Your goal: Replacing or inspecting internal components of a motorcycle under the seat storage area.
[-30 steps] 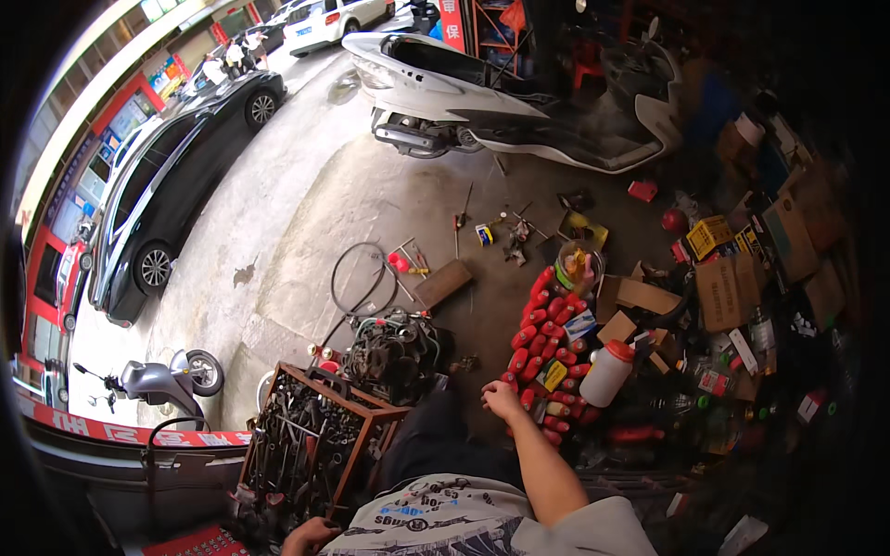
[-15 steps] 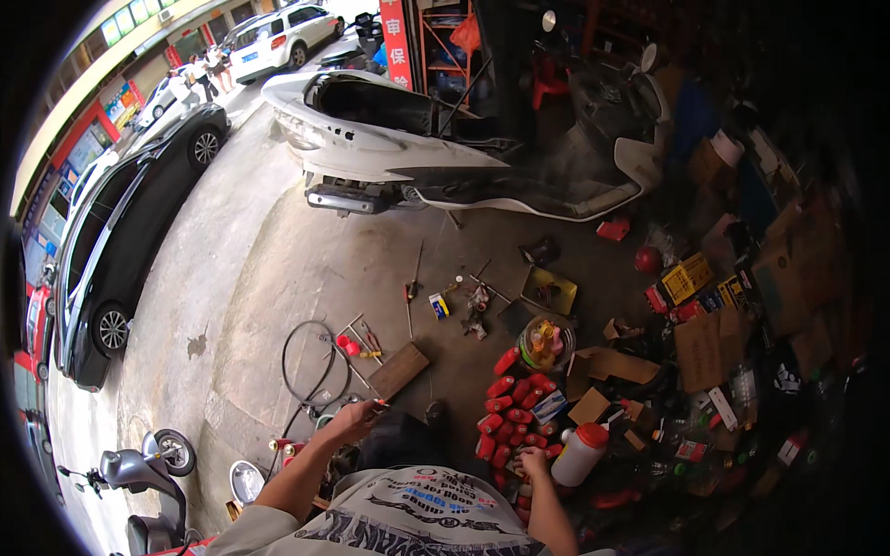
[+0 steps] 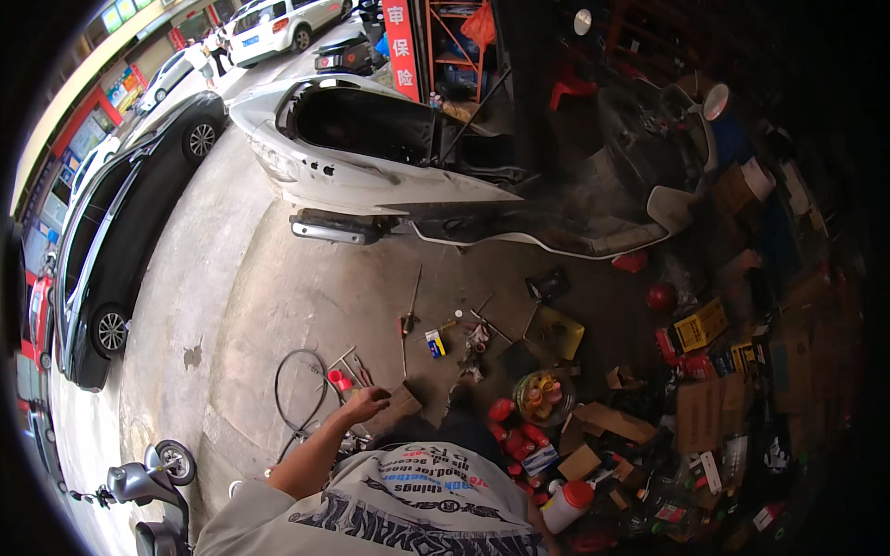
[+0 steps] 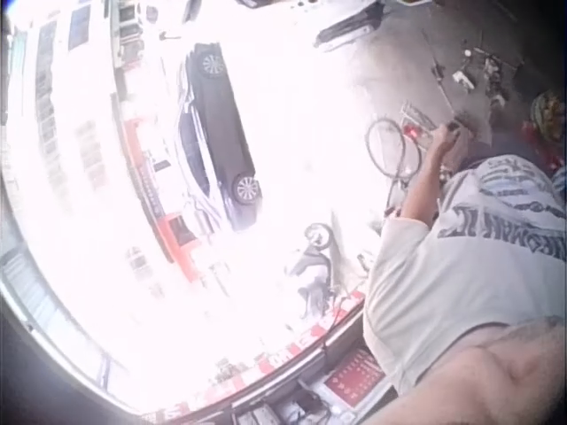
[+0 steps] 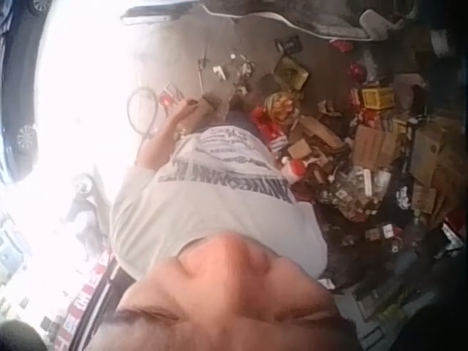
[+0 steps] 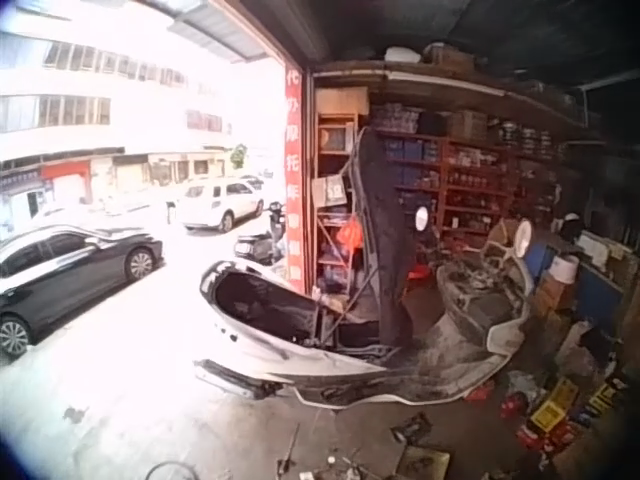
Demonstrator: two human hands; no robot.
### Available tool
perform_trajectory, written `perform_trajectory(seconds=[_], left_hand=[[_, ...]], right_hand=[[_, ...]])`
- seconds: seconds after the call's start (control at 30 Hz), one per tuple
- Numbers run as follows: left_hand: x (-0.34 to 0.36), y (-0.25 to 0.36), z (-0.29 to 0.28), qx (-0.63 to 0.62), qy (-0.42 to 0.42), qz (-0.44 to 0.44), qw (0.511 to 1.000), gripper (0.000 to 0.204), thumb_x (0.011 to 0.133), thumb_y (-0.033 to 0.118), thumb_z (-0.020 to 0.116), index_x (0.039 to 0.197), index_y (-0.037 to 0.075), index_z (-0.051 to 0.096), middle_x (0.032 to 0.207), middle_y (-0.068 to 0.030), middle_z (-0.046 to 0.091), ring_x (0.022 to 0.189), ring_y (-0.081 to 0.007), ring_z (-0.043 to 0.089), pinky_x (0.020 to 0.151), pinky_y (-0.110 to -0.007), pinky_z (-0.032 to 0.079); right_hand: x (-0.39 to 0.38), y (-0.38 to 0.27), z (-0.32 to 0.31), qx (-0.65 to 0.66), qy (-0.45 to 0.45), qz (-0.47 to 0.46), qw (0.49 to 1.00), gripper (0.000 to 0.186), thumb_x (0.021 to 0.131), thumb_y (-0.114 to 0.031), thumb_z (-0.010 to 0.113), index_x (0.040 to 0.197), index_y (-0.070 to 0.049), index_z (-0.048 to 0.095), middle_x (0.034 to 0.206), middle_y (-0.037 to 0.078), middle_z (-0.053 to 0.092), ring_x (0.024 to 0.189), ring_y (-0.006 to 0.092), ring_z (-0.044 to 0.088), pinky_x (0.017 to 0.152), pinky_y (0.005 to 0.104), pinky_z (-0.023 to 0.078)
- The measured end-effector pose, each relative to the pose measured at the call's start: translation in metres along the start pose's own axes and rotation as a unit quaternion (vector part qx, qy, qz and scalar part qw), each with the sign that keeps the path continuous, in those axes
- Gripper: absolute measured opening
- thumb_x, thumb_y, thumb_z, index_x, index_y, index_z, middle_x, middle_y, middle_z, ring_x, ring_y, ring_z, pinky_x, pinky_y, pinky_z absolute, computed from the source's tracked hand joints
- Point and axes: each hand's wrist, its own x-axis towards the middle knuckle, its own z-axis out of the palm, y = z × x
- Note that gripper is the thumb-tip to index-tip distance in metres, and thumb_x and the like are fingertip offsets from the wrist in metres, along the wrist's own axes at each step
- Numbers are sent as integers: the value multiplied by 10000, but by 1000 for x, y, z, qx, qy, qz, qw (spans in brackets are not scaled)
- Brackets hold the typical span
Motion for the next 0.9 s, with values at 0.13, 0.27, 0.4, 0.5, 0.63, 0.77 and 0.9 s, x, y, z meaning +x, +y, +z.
perform_trajectory(seconds=[0.13,0.27,0.4,0.5,0.63,0.77,0.9], left_hand=[[-20,-76,-38,-245,135,-211,937,340,795,144,625,1100,-7,632,835,-91,685,719,-171,654,599,-298,518],[-23,-104,-75,-211,173,-315,909,331,771,84,588,1082,-20,635,796,-95,673,656,-165,634,545,-299,504],[2,-100,-100,-300,211,-322,873,309,765,58,588,1052,-50,629,767,-99,656,598,-173,607,493,-290,477],[52,-101,-125,-339,194,-307,868,301,766,56,591,1044,-52,625,752,-92,642,584,-166,594,479,-291,465],[125,-143,-172,-309,191,-314,877,269,759,69,601,1001,-39,651,740,-79,636,589,-170,594,487,-300,473],[201,-180,-244,-264,184,-299,899,313,768,108,590,1038,-31,664,814,-114,673,695,-196,649,591,-317,538],[275,-152,-329,-260,157,-250,919,301,793,106,562,1050,-27,648,898,-133,676,785,-211,675,602,-314,551]], right_hand=[[35,-48,11,-57,-43,12,997,295,823,-4,433,1093,-21,549,885,131,655,665,237,657,527,348,523],[55,-212,63,77,-83,-127,985,218,880,-47,437,1063,-27,554,862,105,642,626,180,628,482,294,492],[50,-303,117,51,-109,-162,979,192,907,-74,448,1058,-44,563,873,96,648,655,175,633,532,286,492],[67,-314,144,-6,-97,-128,987,191,908,-82,462,1066,-48,566,894,104,654,671,184,645,558,290,496],[92,-291,183,-61,-63,-33,996,248,866,-50,477,1096,-26,568,886,118,656,662,220,648,545,320,522],[89,-286,214,-94,-62,97,989,282,813,-1,528,1084,-8,606,827,123,647,676,261,645,543,324,533],[41,-350,268,-121,8,99,988,259,809,-12,505,1037,10,627,842,161,676,651,197,642,542,280,501]])
